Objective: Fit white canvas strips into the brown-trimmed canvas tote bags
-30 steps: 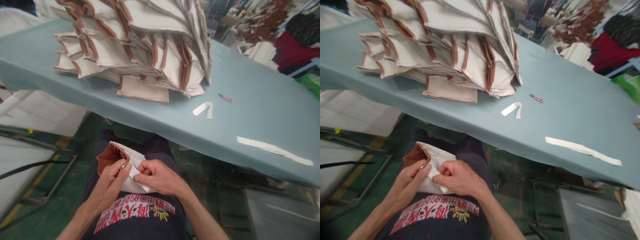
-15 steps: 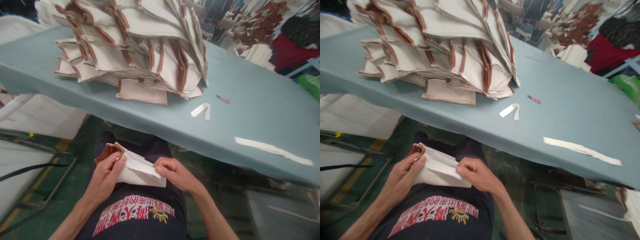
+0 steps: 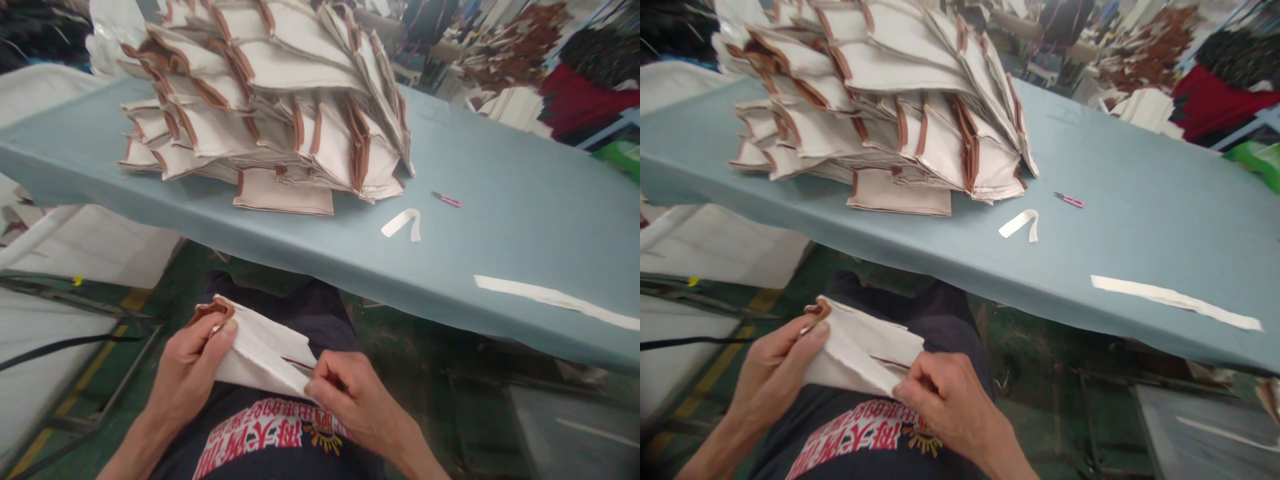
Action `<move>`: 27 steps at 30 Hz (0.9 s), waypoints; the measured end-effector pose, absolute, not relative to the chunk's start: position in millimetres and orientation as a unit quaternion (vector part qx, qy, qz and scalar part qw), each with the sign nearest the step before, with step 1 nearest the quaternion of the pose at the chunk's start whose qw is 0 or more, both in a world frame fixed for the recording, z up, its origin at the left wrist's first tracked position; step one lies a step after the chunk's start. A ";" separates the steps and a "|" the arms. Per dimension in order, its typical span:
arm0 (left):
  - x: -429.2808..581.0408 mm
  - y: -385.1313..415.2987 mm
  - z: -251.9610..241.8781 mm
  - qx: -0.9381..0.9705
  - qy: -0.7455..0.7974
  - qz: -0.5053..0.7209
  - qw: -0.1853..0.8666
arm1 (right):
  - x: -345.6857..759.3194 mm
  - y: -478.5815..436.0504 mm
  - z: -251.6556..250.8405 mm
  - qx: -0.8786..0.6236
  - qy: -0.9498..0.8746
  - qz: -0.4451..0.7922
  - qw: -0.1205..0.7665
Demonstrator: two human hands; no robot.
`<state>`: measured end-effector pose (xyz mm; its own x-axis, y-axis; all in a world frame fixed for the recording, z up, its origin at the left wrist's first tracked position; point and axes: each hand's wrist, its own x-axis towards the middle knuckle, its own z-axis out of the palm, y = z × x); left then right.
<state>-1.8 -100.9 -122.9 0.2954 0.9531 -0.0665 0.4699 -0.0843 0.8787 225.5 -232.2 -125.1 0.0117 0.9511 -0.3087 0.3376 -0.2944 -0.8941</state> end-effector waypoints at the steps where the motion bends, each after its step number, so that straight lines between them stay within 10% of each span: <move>1: -3.4 -99.0 -122.4 0.680 0.520 0.286 0.430 | 222.0 -234.5 -122.0 -0.629 -0.501 0.505 0.314; 27: -8.8 -79.2 -119.6 0.686 0.448 0.313 0.480 | 213.4 -219.0 -148.1 -0.588 -0.456 0.568 0.350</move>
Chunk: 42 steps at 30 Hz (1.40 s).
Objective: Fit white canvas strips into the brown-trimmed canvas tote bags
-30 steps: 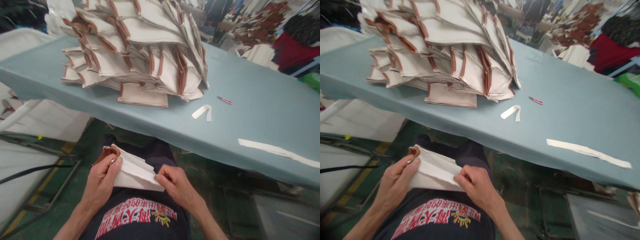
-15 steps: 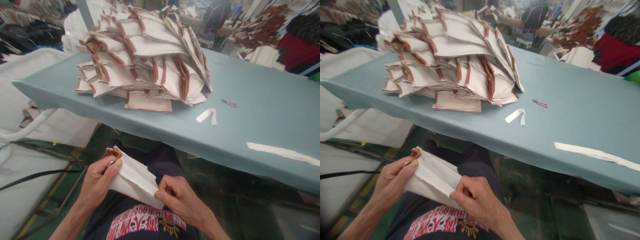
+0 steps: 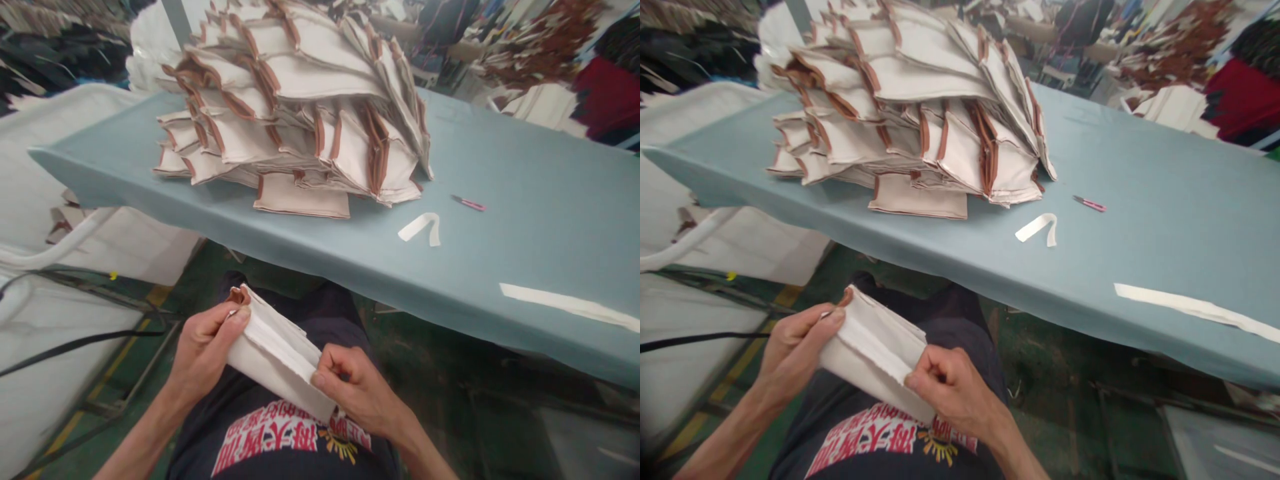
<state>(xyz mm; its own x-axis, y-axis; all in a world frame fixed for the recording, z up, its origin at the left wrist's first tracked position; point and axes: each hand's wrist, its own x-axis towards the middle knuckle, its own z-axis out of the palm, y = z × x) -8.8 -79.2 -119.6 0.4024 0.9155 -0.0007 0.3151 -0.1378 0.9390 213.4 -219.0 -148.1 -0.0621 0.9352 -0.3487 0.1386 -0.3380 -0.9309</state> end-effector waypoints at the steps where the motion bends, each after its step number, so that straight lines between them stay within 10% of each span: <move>1: -8.5 -76.2 -118.4 0.693 0.444 0.310 0.475 | 213.2 -220.6 -143.5 -0.593 -0.461 0.564 0.344; 25: -1.6 -39.2 -102.4 0.795 0.369 0.187 0.444 | 211.2 -233.7 -153.4 -0.706 -0.488 0.439 0.266; 36: 17.2 -23.1 -31.2 0.846 0.207 0.184 0.456 | 218.7 -159.3 -70.9 -0.549 -0.616 0.224 0.519; 42: 18.4 -37.7 -28.0 0.819 0.208 0.181 0.503 | 208.9 -122.7 -58.4 -0.466 -0.708 0.241 0.473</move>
<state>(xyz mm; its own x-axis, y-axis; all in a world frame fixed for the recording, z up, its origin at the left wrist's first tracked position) 18.4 -37.7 -28.0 0.8481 0.5228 0.0863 0.1597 -0.4074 0.8992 208.9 -122.7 -58.4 -0.1180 0.8879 0.4446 0.4327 0.4489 -0.7818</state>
